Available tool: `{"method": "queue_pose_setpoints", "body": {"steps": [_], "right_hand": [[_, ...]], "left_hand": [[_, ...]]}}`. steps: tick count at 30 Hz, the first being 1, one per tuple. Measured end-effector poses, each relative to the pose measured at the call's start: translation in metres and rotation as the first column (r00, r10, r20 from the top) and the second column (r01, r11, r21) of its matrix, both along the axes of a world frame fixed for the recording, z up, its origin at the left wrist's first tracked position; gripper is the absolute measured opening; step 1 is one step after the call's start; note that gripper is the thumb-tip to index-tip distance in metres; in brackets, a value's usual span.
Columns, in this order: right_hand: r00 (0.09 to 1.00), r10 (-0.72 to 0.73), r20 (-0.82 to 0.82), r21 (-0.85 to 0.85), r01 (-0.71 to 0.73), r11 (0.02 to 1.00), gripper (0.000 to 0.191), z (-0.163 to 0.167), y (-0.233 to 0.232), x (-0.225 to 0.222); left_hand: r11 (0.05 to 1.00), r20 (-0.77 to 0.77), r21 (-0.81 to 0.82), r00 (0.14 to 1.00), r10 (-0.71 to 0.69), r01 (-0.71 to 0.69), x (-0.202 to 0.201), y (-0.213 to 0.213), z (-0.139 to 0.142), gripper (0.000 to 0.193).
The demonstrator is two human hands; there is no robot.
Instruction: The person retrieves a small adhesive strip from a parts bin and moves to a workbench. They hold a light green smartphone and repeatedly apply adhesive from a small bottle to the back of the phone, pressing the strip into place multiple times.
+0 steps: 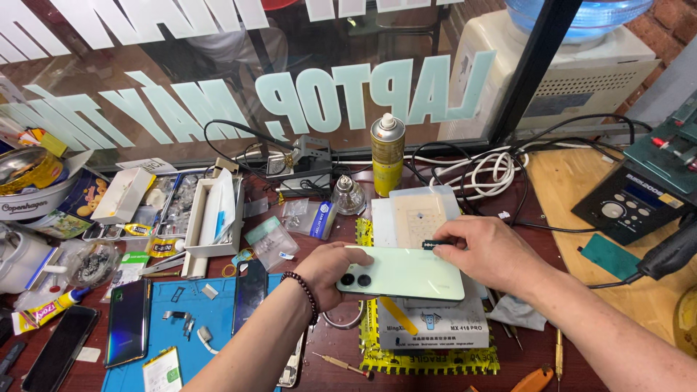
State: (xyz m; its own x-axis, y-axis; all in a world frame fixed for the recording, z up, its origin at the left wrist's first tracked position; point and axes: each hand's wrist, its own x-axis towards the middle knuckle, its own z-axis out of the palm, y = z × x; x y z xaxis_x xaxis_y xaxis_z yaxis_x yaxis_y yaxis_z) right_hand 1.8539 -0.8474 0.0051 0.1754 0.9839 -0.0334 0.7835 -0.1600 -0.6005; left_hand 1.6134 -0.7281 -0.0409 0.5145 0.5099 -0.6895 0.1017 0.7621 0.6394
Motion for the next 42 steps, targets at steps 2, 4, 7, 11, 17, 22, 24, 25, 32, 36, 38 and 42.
{"method": "queue_pose_setpoints", "body": {"steps": [2, 4, 7, 11, 17, 22, 24, 25, 32, 36, 38, 42], "right_hand": [[1.000, -0.017, 0.027, -0.034, 0.018, 0.999, 0.023, 0.003, 0.002, -0.002], [0.999, -0.017, 0.030, -0.025, 0.018, 1.000, 0.020, 0.006, 0.002, -0.003], [0.997, -0.042, 0.069, -0.062, 0.047, 0.997, 0.023, 0.008, 0.004, -0.003], [0.992, -0.032, 0.125, -0.111, 0.046, 0.993, 0.022, 0.008, 0.007, 0.000], [0.994, 0.063, 0.092, 0.077, -0.070, 0.995, 0.017, -0.007, 0.006, 0.004], [0.988, 0.115, 0.106, 0.228, -0.137, 0.964, 0.015, -0.021, 0.004, 0.008], [0.987, 0.117, 0.110, 0.189, -0.136, 0.972, 0.016, -0.023, 0.007, 0.009], [0.987, 0.114, 0.113, 0.168, -0.132, 0.977, 0.017, -0.023, 0.007, 0.011], [0.986, 0.120, 0.112, -0.091, -0.109, 0.990, 0.021, -0.011, 0.015, 0.013], [0.987, 0.137, 0.079, -0.102, -0.128, 0.986, 0.020, -0.004, 0.012, 0.014], [0.988, 0.139, 0.061, -0.057, -0.135, 0.989, 0.021, -0.002, 0.012, 0.014], [0.995, 0.091, 0.041, 0.028, -0.092, 0.995, 0.018, -0.003, 0.009, 0.009]], "left_hand": [[1.000, -0.043, 0.003, 0.999, 0.000, 0.000, -0.001, -0.001, 0.005, 0.030], [1.000, -0.036, 0.014, 0.999, -0.003, 0.004, 0.000, -0.003, 0.008, 0.033], [1.000, -0.044, 0.011, 0.999, 0.021, -0.020, 0.002, -0.006, 0.010, 0.035], [1.000, -0.046, -0.005, 0.999, 0.025, -0.025, 0.002, -0.006, 0.008, 0.034], [0.999, -0.026, 0.025, 0.999, 0.024, -0.023, 0.004, -0.005, 0.005, 0.034], [0.999, -0.027, 0.029, 0.999, 0.020, -0.019, 0.005, -0.003, 0.007, 0.035], [0.999, -0.027, 0.030, 0.999, 0.026, -0.025, 0.005, -0.004, 0.007, 0.036], [0.999, -0.031, 0.028, 0.999, 0.031, -0.030, 0.005, -0.004, 0.007, 0.036], [0.999, -0.063, 0.007, 0.997, 0.035, -0.034, 0.006, -0.003, 0.011, 0.035], [1.000, -0.049, 0.000, 0.999, 0.024, -0.025, 0.006, -0.005, 0.015, 0.036], [1.000, -0.070, 0.013, 0.997, 0.013, -0.012, 0.006, -0.005, 0.017, 0.036], [0.999, -0.076, 0.005, 0.996, 0.035, -0.035, 0.007, -0.006, 0.019, 0.035]]}}
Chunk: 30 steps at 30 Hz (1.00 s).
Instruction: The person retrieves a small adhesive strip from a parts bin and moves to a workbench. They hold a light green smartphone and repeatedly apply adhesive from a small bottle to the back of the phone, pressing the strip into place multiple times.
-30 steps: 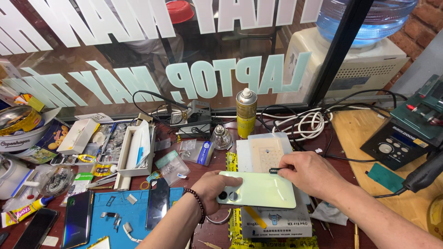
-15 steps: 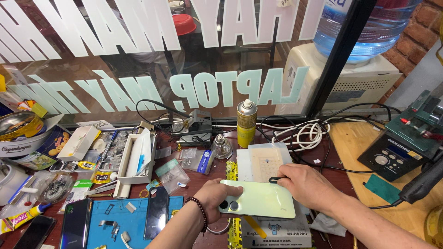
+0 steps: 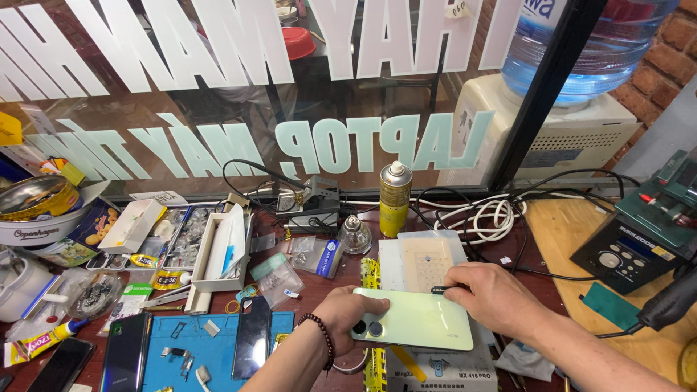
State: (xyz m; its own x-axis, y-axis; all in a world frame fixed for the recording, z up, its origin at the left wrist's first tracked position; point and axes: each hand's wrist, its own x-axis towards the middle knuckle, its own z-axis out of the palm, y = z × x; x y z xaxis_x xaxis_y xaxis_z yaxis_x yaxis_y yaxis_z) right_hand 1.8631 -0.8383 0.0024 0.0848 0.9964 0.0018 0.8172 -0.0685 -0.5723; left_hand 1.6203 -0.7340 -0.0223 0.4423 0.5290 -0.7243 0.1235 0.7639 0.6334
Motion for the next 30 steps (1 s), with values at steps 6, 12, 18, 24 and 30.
{"method": "queue_pose_setpoints", "body": {"steps": [6, 12, 18, 24, 30], "right_hand": [[0.998, -0.059, -0.028, 0.040, 0.060, 0.997, 0.017, -0.001, -0.003, -0.005], [0.996, -0.081, -0.038, -0.016, 0.080, 0.997, 0.018, 0.001, -0.001, -0.004], [0.998, -0.058, -0.015, -0.147, 0.056, 0.988, 0.017, 0.011, 0.006, -0.004], [0.999, -0.038, -0.024, 0.016, 0.038, 0.999, 0.018, 0.009, -0.001, -0.013], [0.993, -0.116, -0.007, 0.140, 0.116, 0.983, 0.017, -0.005, -0.011, -0.019]], "left_hand": [[1.000, 0.018, 0.016, 1.000, 0.004, -0.004, 0.000, 0.002, -0.002, 0.035], [1.000, 0.017, 0.013, 1.000, -0.002, 0.002, 0.000, 0.001, -0.001, 0.035], [1.000, 0.015, -0.003, 1.000, -0.002, 0.002, 0.000, 0.000, 0.002, 0.033], [1.000, 0.025, -0.020, 1.000, -0.003, 0.004, -0.001, 0.001, 0.000, 0.033], [1.000, 0.014, -0.015, 1.000, 0.004, -0.004, -0.001, 0.002, -0.004, 0.033]]}}
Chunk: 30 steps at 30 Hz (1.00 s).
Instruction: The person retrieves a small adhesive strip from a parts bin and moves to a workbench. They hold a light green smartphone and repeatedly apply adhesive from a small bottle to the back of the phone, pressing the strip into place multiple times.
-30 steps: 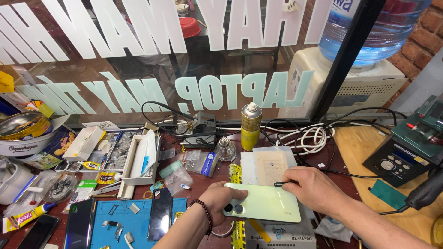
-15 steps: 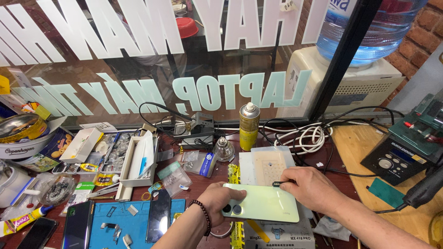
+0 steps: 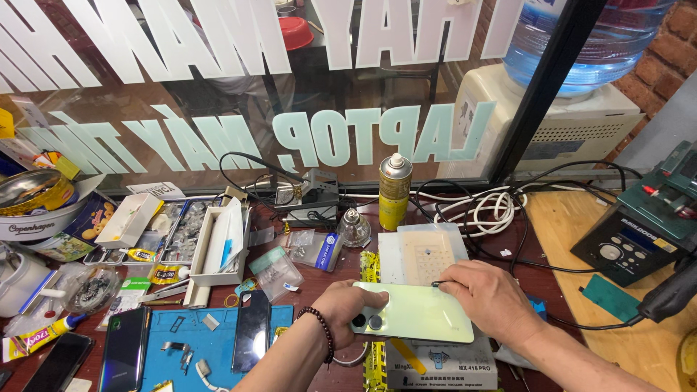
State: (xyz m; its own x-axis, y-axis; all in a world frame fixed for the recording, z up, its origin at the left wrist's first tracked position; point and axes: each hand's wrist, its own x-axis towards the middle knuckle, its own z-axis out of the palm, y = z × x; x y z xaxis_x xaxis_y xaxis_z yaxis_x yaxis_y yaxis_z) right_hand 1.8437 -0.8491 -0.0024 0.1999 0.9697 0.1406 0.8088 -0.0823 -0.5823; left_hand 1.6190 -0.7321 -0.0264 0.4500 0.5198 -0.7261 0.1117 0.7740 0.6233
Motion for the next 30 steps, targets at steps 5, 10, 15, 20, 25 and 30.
{"method": "queue_pose_setpoints", "body": {"steps": [5, 10, 15, 20, 25, 30], "right_hand": [[1.000, -0.011, 0.008, 0.118, 0.010, 0.993, 0.014, -0.009, -0.002, -0.001], [0.993, -0.090, -0.081, 0.089, 0.097, 0.991, 0.014, -0.010, -0.005, -0.004], [0.968, 0.057, 0.244, 0.142, -0.093, 0.986, 0.016, 0.000, -0.007, -0.003], [0.960, 0.014, 0.279, 0.234, -0.082, 0.969, 0.017, 0.007, -0.007, -0.009], [0.991, -0.134, -0.015, 0.203, 0.134, 0.970, 0.022, 0.016, -0.002, -0.001], [0.992, -0.104, -0.065, 0.141, 0.112, 0.984, 0.020, 0.023, 0.004, 0.007]], "left_hand": [[1.000, -0.001, -0.015, 1.000, -0.003, 0.003, 0.000, 0.000, -0.002, 0.032], [0.999, -0.002, -0.042, 1.000, 0.013, -0.013, -0.001, 0.000, -0.001, 0.032], [1.000, -0.001, -0.020, 1.000, 0.003, -0.003, 0.001, -0.001, -0.002, 0.035], [1.000, 0.054, 0.007, 0.999, 0.003, -0.004, 0.002, -0.001, -0.002, 0.035], [0.997, 0.156, 0.079, 0.987, -0.033, 0.021, 0.002, 0.003, 0.004, 0.029], [0.995, 0.189, 0.061, 0.978, -0.092, 0.082, 0.011, -0.002, -0.002, 0.026]]}}
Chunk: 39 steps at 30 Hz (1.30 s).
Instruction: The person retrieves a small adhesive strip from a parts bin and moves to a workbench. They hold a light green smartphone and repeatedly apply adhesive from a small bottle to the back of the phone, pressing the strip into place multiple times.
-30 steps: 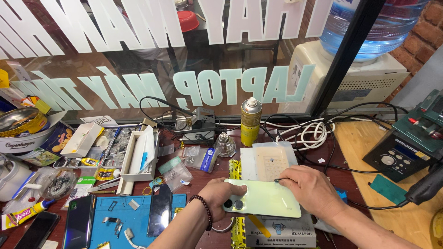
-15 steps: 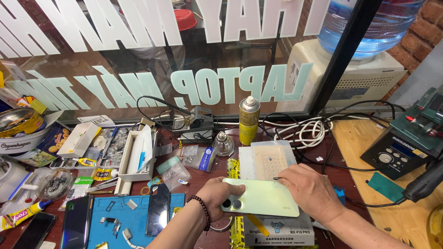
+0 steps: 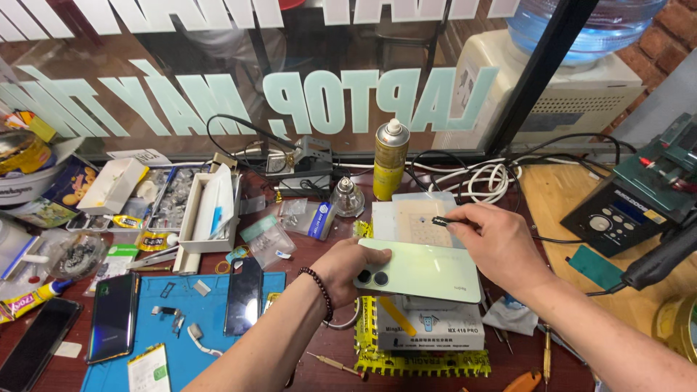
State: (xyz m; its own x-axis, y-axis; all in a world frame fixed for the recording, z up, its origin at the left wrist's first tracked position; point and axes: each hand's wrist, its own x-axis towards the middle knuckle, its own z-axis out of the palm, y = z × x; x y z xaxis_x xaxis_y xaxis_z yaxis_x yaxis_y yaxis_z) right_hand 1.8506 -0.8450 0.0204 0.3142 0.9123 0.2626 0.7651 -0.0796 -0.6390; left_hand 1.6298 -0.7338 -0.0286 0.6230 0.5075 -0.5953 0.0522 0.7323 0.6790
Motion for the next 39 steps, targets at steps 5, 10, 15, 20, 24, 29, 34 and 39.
{"method": "queue_pose_setpoints", "body": {"steps": [5, 10, 15, 20, 24, 29, 34, 39], "right_hand": [[1.000, 0.012, -0.020, -0.213, -0.015, 0.977, 0.021, -0.005, 0.009, -0.006], [0.994, 0.105, -0.035, -0.311, -0.111, 0.944, 0.022, -0.015, 0.020, -0.020], [0.994, 0.113, -0.015, -0.368, -0.110, 0.923, 0.021, -0.018, 0.025, -0.036], [0.994, 0.109, 0.017, -0.424, -0.092, 0.901, 0.020, -0.011, 0.028, -0.041], [0.992, 0.114, 0.048, -0.439, -0.082, 0.895, 0.021, -0.009, 0.030, -0.043], [0.989, 0.126, 0.079, -0.436, -0.080, 0.897, 0.021, -0.010, 0.030, -0.044], [0.986, 0.143, 0.084, -0.414, -0.096, 0.905, 0.021, -0.009, 0.028, -0.045], [0.961, 0.173, 0.215, -0.367, -0.085, 0.926, 0.019, -0.009, 0.024, -0.048]], "left_hand": [[1.000, 0.022, -0.021, 1.000, 0.009, -0.008, 0.002, -0.004, -0.017, 0.029], [0.999, -0.017, -0.025, 0.999, 0.039, -0.039, 0.006, -0.008, -0.027, 0.032], [0.996, 0.004, -0.047, 0.997, 0.077, -0.077, 0.006, -0.010, -0.029, 0.032], [0.994, -0.053, -0.045, 0.994, 0.100, -0.103, 0.006, -0.011, -0.026, 0.030], [0.992, -0.048, -0.054, 0.993, 0.109, -0.112, 0.006, -0.012, -0.024, 0.029], [0.993, -0.089, -0.060, 0.991, 0.101, -0.106, 0.007, -0.012, -0.023, 0.028], [0.993, -0.078, -0.065, 0.992, 0.098, -0.103, 0.007, -0.011, -0.024, 0.028], [0.993, -0.062, -0.057, 0.993, 0.101, -0.105, 0.007, -0.010, -0.027, 0.028]]}}
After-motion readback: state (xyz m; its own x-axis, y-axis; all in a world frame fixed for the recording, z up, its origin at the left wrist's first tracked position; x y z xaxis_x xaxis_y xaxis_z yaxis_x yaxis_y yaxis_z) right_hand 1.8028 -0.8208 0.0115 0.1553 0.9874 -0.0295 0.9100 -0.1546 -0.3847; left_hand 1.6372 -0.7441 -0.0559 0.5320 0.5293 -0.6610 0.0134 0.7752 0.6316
